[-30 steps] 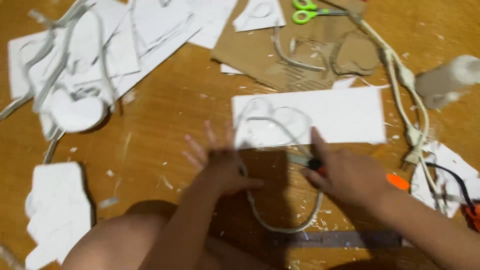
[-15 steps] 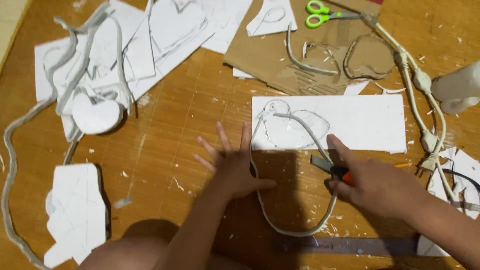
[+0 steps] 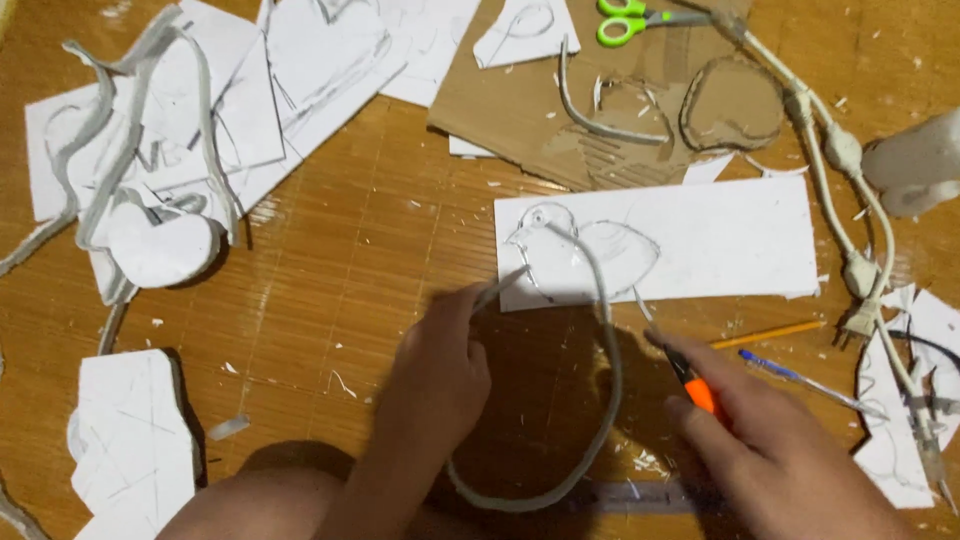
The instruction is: The person is using a utility knife to cut and trim a flexible plastic casing, likely for LED neon lights, on a floor-based workspace.
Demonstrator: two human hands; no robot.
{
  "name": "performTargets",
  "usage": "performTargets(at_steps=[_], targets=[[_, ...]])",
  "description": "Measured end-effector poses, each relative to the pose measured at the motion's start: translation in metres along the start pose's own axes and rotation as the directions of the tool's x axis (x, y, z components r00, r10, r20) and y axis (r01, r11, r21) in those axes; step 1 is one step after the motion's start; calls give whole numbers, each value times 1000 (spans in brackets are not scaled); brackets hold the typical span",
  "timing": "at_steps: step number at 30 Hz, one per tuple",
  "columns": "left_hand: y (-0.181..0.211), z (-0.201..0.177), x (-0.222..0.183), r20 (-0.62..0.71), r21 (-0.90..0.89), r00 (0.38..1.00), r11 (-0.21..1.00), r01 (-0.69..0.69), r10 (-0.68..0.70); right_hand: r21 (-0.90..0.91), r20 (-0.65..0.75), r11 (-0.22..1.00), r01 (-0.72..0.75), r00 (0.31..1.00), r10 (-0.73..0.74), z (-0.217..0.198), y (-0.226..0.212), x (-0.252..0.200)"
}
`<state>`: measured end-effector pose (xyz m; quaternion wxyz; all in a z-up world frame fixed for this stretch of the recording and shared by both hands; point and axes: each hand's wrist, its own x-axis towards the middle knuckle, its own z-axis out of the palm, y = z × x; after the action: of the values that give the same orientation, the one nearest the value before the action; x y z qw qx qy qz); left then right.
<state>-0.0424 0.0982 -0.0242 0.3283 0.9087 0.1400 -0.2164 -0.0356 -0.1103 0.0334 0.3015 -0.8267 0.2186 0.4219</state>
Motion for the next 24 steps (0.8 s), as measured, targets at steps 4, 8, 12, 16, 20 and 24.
performTargets(at_steps=[4, 8, 12, 16, 20, 24], targets=[[23, -13, -7, 100, 13, 979, 984, -180, 178, -62, 13, 998, 4, 1000, -4, -1, -4, -4], [44, -20, -14, 110, -262, 883, 870, -417, 456, -221, -64, 974, 60, 995, -75, 4, -5, -4], [46, -20, -10, 270, -454, 869, 851, -264, 414, -14, -98, 995, 100, 990, -101, 7, -13, -6], [53, -18, -11, 314, -493, 845, 835, -245, 433, 165, -153, 958, 234, 966, -210, 4, 1, 5], [52, -16, -12, 276, -523, 811, 788, -324, 516, 525, -90, 806, 273, 960, -266, -7, 19, 19], [55, -19, -10, 316, -444, 804, 827, -345, 504, 719, -76, 628, 298, 932, -355, -19, 24, 18]])
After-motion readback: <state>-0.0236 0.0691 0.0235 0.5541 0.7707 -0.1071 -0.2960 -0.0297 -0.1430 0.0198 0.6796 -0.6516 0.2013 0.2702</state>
